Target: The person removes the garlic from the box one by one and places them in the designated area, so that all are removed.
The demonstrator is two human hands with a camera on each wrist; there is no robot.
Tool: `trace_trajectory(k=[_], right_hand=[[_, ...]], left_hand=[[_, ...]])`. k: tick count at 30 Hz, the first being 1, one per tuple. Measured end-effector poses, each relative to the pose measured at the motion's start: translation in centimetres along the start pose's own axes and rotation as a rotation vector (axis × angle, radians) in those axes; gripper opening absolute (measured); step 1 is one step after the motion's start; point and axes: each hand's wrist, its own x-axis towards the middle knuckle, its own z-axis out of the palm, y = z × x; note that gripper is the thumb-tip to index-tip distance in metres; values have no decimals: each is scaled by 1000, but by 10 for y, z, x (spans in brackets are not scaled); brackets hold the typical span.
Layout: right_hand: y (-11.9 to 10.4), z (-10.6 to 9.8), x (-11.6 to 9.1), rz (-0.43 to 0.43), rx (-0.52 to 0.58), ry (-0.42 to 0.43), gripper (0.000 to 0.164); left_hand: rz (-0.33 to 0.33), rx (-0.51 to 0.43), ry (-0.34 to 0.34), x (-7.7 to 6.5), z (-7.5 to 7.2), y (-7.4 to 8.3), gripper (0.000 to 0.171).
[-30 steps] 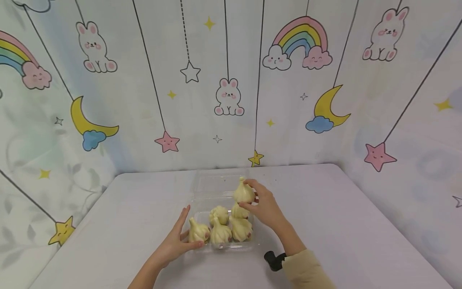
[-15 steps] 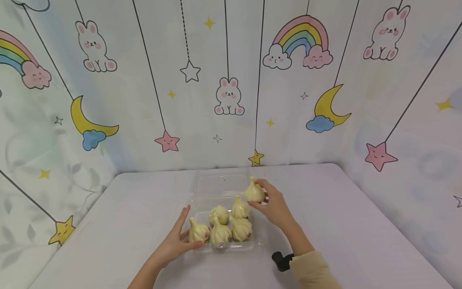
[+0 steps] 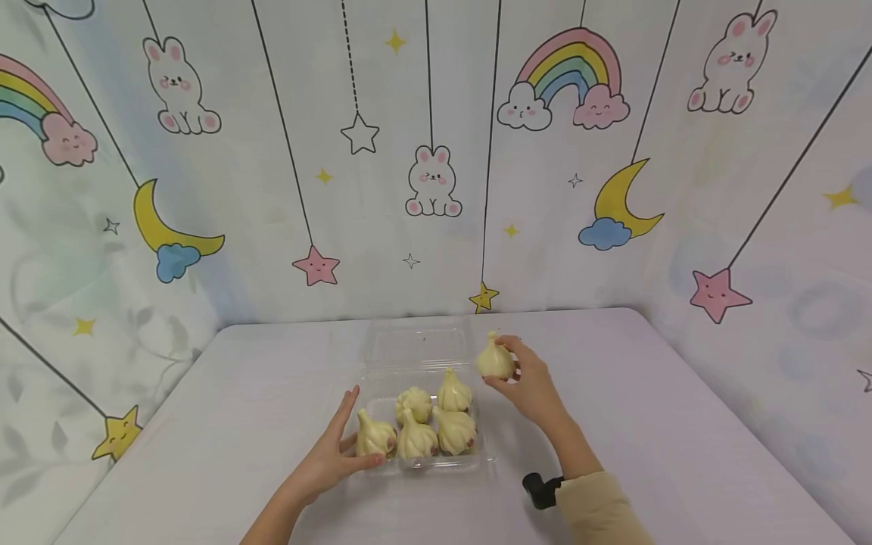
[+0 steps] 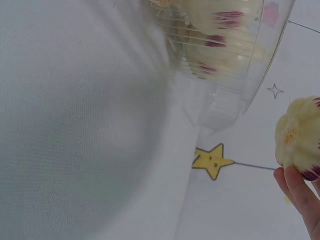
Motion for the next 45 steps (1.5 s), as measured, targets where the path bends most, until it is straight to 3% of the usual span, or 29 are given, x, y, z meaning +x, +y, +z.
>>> trace_trajectory(k=[18,26,45], right_hand=[[15,-7,5,39,-76,0,54],[24,-6,10,125,-58,-54,53],[51,-4,18,210,-137,-124,54]], left_hand=[[-4,-13,-4,0,0,1,113],[7,-7,-4,0,0,1,112],[-8,3,2,1,0,-1,114]])
